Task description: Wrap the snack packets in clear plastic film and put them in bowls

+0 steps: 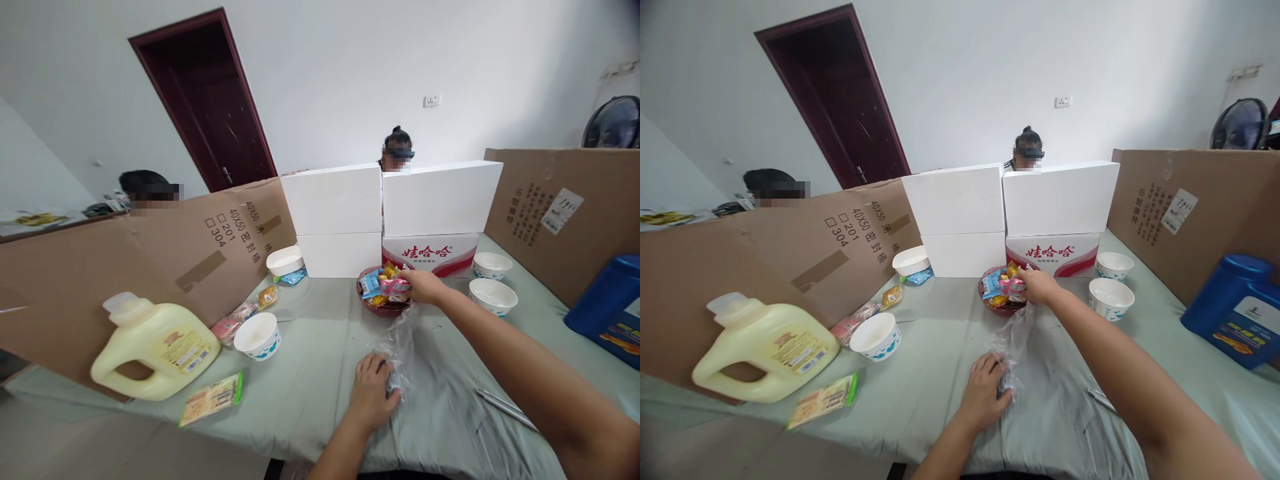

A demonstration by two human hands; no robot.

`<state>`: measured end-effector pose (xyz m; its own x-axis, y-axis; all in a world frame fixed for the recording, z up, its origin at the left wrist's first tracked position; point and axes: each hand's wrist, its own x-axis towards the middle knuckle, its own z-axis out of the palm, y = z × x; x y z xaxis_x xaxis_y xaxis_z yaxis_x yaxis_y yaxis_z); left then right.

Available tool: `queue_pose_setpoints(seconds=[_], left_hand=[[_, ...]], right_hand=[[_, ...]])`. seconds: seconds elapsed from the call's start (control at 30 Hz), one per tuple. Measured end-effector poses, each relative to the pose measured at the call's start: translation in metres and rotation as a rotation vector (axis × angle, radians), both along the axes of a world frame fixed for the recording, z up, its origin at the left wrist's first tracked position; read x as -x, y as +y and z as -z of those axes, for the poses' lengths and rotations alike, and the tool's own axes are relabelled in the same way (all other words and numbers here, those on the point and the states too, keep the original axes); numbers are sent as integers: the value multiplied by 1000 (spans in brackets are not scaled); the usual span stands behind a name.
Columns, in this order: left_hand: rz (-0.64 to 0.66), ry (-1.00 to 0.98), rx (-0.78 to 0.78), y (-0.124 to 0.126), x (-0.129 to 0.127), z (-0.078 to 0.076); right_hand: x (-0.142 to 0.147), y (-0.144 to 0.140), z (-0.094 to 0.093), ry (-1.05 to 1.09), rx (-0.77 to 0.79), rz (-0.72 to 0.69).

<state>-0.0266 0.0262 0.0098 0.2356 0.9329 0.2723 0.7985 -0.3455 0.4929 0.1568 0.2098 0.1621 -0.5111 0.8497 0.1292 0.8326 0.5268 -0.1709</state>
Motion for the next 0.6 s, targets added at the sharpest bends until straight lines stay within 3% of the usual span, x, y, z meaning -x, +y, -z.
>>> queue_pose_setpoints(seconds=[0.23, 0.43, 0.6], left_hand=[[-9, -12, -36, 2, 0, 7], [-12, -5, -99, 2, 3, 22], [62, 22, -214, -1, 2, 25]], right_hand=[[6, -2, 22, -134, -121, -168], [14, -4, 31, -138, -209, -171], [19, -15, 40, -87, -227, -155]])
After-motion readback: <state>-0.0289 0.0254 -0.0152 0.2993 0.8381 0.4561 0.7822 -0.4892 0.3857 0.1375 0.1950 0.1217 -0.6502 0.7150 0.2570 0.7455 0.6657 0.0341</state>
